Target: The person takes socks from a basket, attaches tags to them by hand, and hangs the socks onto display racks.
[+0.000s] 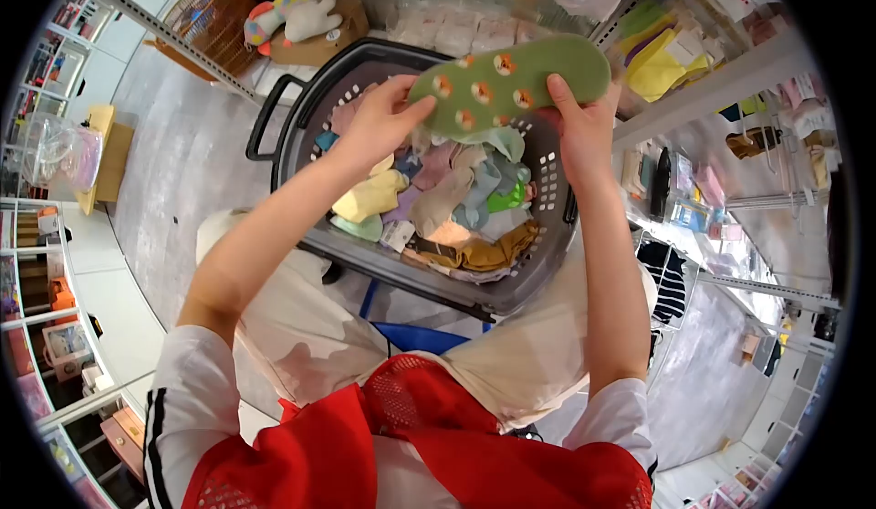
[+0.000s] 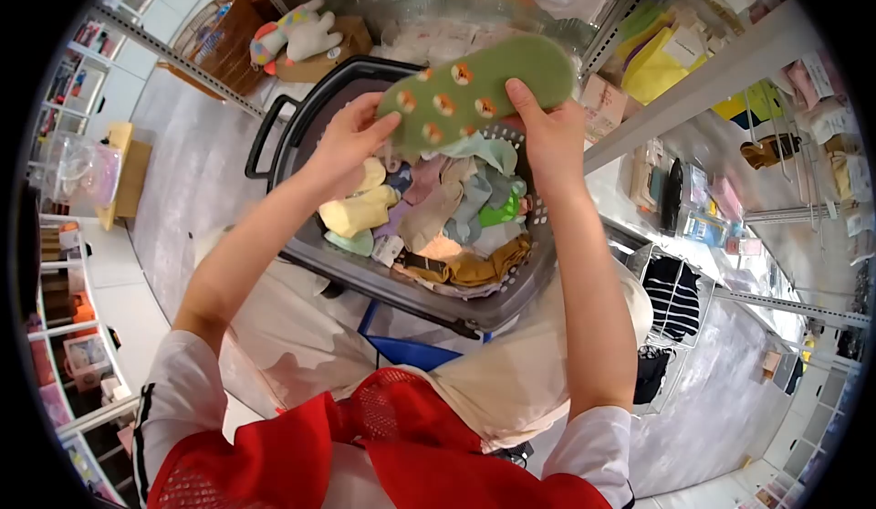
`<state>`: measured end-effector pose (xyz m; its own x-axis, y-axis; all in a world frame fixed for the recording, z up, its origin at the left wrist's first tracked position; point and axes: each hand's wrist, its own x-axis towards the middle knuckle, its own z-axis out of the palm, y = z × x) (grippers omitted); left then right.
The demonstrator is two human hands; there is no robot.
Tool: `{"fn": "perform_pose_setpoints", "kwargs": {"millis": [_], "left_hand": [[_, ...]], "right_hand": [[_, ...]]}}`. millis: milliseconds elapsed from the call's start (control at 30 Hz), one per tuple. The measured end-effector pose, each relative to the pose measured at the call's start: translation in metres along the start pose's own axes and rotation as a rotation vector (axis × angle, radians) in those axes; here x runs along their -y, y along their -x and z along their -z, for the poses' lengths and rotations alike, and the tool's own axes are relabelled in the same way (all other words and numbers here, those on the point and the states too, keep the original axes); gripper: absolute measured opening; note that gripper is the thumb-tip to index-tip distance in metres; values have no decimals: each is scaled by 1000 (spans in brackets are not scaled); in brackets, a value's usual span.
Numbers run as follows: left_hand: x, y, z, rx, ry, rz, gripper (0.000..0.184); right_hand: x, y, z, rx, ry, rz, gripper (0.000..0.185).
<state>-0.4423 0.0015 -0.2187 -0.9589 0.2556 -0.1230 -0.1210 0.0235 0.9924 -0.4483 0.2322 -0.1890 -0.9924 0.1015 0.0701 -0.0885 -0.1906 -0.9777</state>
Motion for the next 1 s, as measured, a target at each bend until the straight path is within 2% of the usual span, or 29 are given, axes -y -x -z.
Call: {"fn": "perform_pose_setpoints", "kwargs": {"millis": [100, 133, 167, 233, 267, 333, 367, 433, 533, 633, 667, 767, 867, 1000], "left_hand": [[15, -7, 7, -44, 462, 292, 55], [13, -7, 13, 200, 654, 350, 62], [11, -9, 13, 277, 731, 280, 61], [-5, -10, 6, 422, 886, 137, 60], [-2, -18, 9, 356, 866, 203, 48], [-5, -23, 10, 221, 624, 235, 39], [-8, -26, 11, 155, 502, 239, 35], [-10, -31, 13, 146, 563, 230, 30], [-17, -33, 11, 135, 546, 214, 28], [-14, -35, 12, 154, 457, 217, 28], [-11, -35, 11, 169, 423, 222, 27], [-5, -30, 4, 196, 389, 190, 27], [7, -29, -4, 208, 253, 205, 29], [8, -27, -8, 197, 232, 197, 30]], "right_hand": [[5, 7, -10, 68, 692, 759, 24], [1, 13, -16, 188, 740, 912, 27], [-6, 18, -23, 314, 783, 1067, 31], [-30, 24, -35, 623, 813, 1075, 33], [-35, 26, -40, 665, 814, 1053, 33], [-39, 30, -47, 746, 821, 992, 34], [-40, 28, -46, 736, 799, 937, 34], [-41, 21, -42, 708, 754, 835, 35], [-33, 3, -50, -4, 765, 769, 43], [-37, -15, -48, 39, 297, 283, 54], [-40, -18, -43, 119, 255, 198, 63], [-39, -20, -45, 171, 228, 96, 57], [-47, -26, -36, 211, 612, 388, 50], [-35, -28, -29, 262, 942, 544, 41]]}}
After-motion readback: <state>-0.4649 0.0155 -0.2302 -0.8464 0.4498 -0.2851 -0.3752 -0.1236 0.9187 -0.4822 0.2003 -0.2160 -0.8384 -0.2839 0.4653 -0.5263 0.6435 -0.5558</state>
